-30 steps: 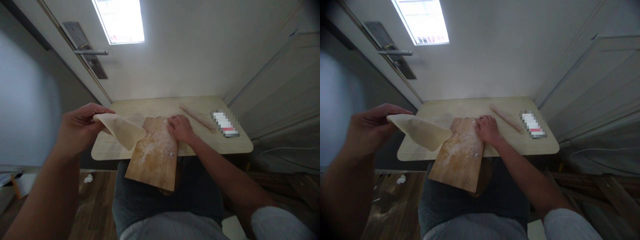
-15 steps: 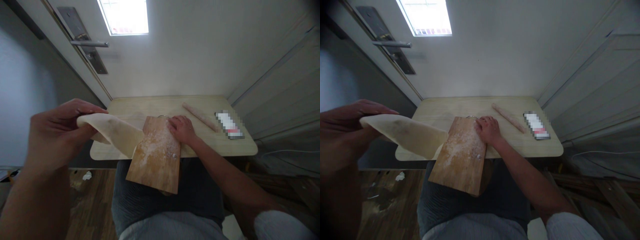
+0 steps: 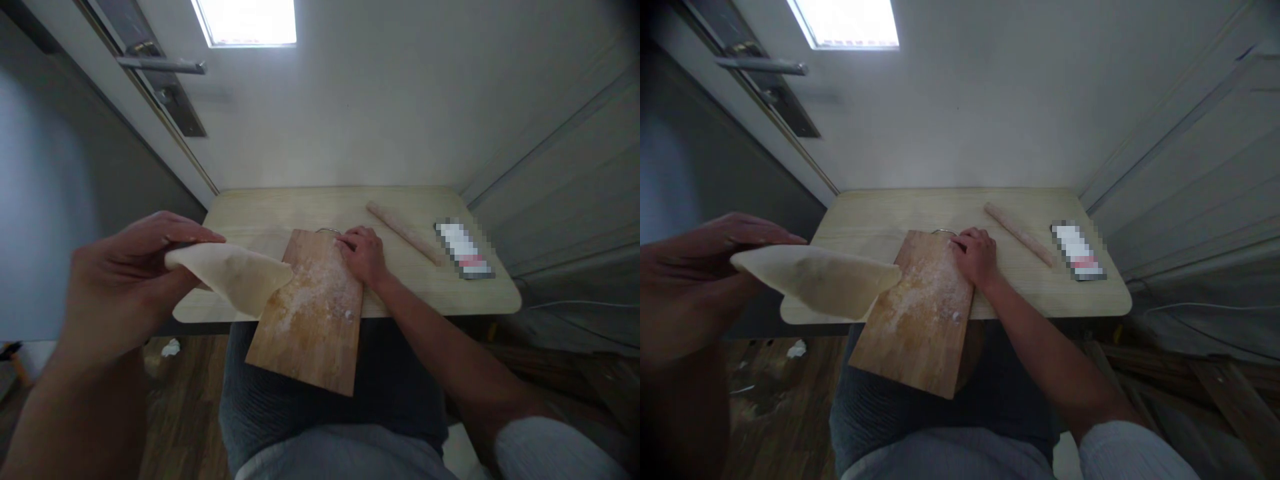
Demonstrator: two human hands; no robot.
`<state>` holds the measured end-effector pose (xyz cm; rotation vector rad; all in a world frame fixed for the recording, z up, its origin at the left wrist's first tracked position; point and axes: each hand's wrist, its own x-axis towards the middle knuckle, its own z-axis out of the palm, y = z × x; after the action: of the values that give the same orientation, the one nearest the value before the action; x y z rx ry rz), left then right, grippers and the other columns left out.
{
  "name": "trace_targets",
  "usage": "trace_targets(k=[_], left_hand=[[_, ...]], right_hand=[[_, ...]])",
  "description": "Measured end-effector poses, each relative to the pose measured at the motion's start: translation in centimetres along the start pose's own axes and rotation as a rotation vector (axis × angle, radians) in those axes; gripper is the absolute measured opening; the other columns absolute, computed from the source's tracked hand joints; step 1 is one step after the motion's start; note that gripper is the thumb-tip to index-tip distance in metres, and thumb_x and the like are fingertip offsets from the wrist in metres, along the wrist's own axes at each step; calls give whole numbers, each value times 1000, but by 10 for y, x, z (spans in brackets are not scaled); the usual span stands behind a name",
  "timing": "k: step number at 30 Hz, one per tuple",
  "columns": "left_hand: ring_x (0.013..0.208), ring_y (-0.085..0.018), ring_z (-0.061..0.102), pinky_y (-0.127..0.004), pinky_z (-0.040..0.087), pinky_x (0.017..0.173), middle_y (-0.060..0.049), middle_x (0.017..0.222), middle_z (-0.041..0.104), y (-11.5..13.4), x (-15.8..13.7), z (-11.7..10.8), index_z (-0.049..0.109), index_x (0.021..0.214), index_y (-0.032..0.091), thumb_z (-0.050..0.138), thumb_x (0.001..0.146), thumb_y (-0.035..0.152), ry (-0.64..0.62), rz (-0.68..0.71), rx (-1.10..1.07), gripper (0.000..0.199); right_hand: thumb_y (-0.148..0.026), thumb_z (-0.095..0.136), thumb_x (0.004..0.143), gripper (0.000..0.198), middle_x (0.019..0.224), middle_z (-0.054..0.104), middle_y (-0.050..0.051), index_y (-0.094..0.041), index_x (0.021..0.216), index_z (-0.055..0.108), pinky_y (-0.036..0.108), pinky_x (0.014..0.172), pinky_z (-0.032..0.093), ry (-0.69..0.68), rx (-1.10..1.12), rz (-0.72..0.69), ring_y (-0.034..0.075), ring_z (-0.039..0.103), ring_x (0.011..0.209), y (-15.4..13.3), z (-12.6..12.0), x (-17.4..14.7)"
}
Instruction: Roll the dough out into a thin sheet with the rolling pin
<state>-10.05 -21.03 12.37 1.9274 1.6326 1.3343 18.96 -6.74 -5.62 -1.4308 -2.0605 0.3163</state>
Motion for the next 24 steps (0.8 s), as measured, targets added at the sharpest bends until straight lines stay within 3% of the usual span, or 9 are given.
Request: trace_targets(k=[17, 24], left_hand=[[70, -12, 62, -20, 43, 54, 1, 79, 72, 6, 0, 4, 78, 84, 22, 82, 71, 22, 79, -63, -53, 13], [76, -20, 72, -27, 53, 58, -3, 89, 78, 19, 6, 8, 75, 85, 22, 76, 74, 26, 95, -127, -143, 11]], right_hand=[[-34, 57, 96, 24, 112, 74, 5, -26, 98, 80, 43, 97, 42, 40, -37, -47, 26, 59, 107, -2, 0, -5], [-34, 56, 92, 36, 125, 68, 12, -20, 121, 70, 47, 106, 40, 189, -92, 67, 29, 55, 119, 18, -25, -1]])
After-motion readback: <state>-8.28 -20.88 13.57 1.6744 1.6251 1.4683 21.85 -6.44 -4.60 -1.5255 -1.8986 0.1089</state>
